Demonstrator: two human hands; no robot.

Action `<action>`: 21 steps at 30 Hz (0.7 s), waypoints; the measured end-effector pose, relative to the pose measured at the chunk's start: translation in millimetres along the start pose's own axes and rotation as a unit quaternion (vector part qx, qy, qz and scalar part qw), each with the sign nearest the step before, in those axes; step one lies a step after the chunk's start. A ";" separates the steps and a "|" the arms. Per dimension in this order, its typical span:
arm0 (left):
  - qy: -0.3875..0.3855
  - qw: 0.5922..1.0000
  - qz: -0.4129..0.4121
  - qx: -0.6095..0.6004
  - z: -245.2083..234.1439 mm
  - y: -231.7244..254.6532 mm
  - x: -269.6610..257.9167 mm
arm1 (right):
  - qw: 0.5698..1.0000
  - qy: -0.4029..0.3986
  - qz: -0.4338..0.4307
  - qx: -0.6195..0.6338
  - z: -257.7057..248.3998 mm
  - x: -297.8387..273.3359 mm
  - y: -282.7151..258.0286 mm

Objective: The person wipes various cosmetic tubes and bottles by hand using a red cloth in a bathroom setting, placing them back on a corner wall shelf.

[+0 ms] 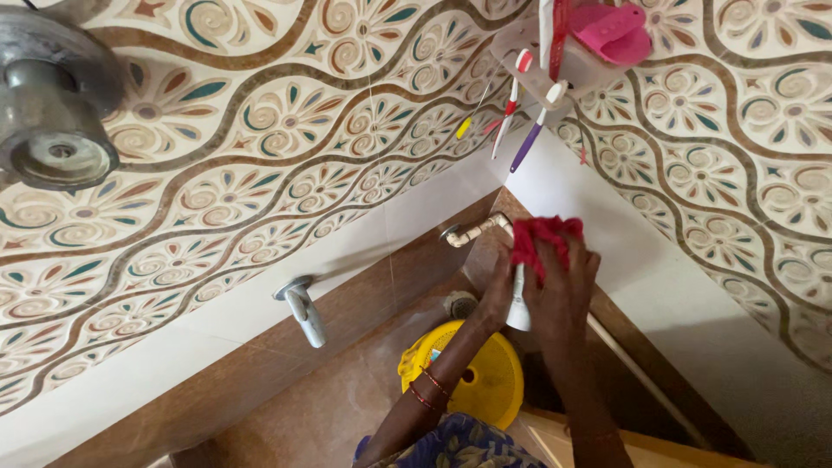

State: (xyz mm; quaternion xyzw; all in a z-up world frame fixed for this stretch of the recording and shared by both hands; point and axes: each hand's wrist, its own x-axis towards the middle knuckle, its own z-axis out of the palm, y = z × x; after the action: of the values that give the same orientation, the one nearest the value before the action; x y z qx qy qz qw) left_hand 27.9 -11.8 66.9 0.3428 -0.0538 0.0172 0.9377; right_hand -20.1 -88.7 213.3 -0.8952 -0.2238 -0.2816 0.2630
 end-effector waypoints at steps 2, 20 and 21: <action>-0.017 0.999 -0.023 -0.015 8.1 -0.1 -1.7 | 1.000 -0.004 0.018 0.006 -1.5 6.7 5.8; -0.026 0.990 -0.040 -0.134 -6.6 8.4 -1.1 | 0.998 0.001 -0.067 -0.023 7.0 -23.4 -3.3; -0.090 0.978 -0.040 -0.181 -3.1 16.1 -4.1 | 0.997 -0.005 -0.071 -0.030 8.3 -45.9 -11.4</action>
State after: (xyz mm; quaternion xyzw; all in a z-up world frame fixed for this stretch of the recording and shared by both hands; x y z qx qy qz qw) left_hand 23.1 2.5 74.4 0.1690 -0.1261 -0.0612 0.9756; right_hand -57.1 -86.6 182.8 -0.8861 -0.2794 -0.3013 0.2146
